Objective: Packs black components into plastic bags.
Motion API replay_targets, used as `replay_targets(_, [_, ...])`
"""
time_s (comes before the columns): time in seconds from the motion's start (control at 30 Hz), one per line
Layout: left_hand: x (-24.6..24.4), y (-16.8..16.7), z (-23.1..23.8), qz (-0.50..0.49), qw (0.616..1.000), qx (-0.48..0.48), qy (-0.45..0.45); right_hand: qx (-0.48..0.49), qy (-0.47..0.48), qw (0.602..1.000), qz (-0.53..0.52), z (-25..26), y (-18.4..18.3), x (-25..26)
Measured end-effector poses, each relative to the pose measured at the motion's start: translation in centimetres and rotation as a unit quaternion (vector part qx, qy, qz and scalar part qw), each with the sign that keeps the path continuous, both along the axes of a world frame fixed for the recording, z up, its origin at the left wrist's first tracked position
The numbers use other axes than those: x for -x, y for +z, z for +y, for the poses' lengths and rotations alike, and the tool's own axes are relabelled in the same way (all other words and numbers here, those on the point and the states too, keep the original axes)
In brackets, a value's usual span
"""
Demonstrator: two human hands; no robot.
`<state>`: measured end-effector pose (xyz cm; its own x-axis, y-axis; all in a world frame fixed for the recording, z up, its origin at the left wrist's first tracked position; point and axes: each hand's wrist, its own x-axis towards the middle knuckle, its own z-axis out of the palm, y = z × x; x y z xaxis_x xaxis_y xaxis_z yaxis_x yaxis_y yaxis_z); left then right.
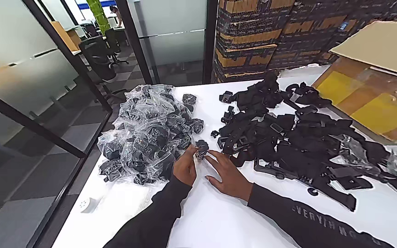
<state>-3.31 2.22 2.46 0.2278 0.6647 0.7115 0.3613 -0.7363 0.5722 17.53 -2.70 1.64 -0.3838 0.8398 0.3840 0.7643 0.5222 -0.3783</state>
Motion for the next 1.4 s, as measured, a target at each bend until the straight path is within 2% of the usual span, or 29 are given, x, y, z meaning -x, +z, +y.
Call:
replay_targets(0.07, [-0.2, 0.2, 0.1, 0.014, 0.999, 0.027, -0.018, 0.024, -0.014, 0.999, -0.039, 0.8, 0.2, 1.2])
replay_targets(0.17, [-0.5, -0.1, 0.1, 0.049, 0.997, 0.061, 0.005, 0.053, -0.046, 0.994, -0.085, 2.4, 0.7, 3.3])
replay_targets(0.3, [-0.5, -0.1, 0.0, 0.097, 0.993, 0.061, 0.019, 0.043, -0.084, 0.992, -0.089, 4.4, 1.2, 4.7])
replay_targets(0.6, [-0.3, -1.1, 0.1, 0.103, 0.986, 0.114, -0.063, 0.038, -0.101, 0.994, 0.019, 6.6, 1.5, 2.6])
replay_targets(0.77, [-0.3, -1.3, 0.2, 0.094, 0.986, 0.094, -0.102, 0.054, -0.1, 0.989, 0.095, 7.2, 1.7, 2.7])
replay_targets(0.83, [-0.4, -1.3, 0.1, 0.092, 0.988, 0.069, -0.1, 0.028, -0.112, 0.986, 0.122, 7.5, 1.6, 2.9])
replay_targets(0.97, [-0.5, -0.9, -0.1, 0.089, 0.992, -0.028, -0.088, -0.099, -0.124, 0.977, 0.144, 8.8, 0.9, 3.2])
replay_targets(1.07, [-0.4, -0.8, -0.9, 0.123, 0.975, -0.066, -0.173, -0.162, -0.117, 0.969, 0.143, 9.9, 0.8, 3.6])
replay_targets(1.13, [-0.6, -0.9, -1.4, 0.169, 0.952, -0.056, -0.249, -0.089, -0.102, 0.985, 0.111, 10.2, 1.1, 4.0])
replay_targets(1.2, [-0.8, -0.9, -1.9, 0.206, 0.932, -0.029, -0.296, 0.027, -0.068, 0.995, 0.07, 10.4, 0.8, 4.5])
replay_targets(1.23, [-0.8, -0.9, -2.0, 0.22, 0.925, -0.015, -0.309, 0.052, -0.055, 0.995, 0.057, 10.4, 0.5, 4.6])
replay_targets(1.33, [-0.8, -1.0, -1.9, 0.232, 0.916, 0.001, -0.327, 0.045, -0.054, 0.997, 0.038, 10.0, 0.4, 4.5])
replay_targets(1.4, [-0.8, -1.0, -2.1, 0.237, 0.912, 0.001, -0.334, -0.005, -0.082, 0.996, 0.045, 9.4, 0.3, 4.1])
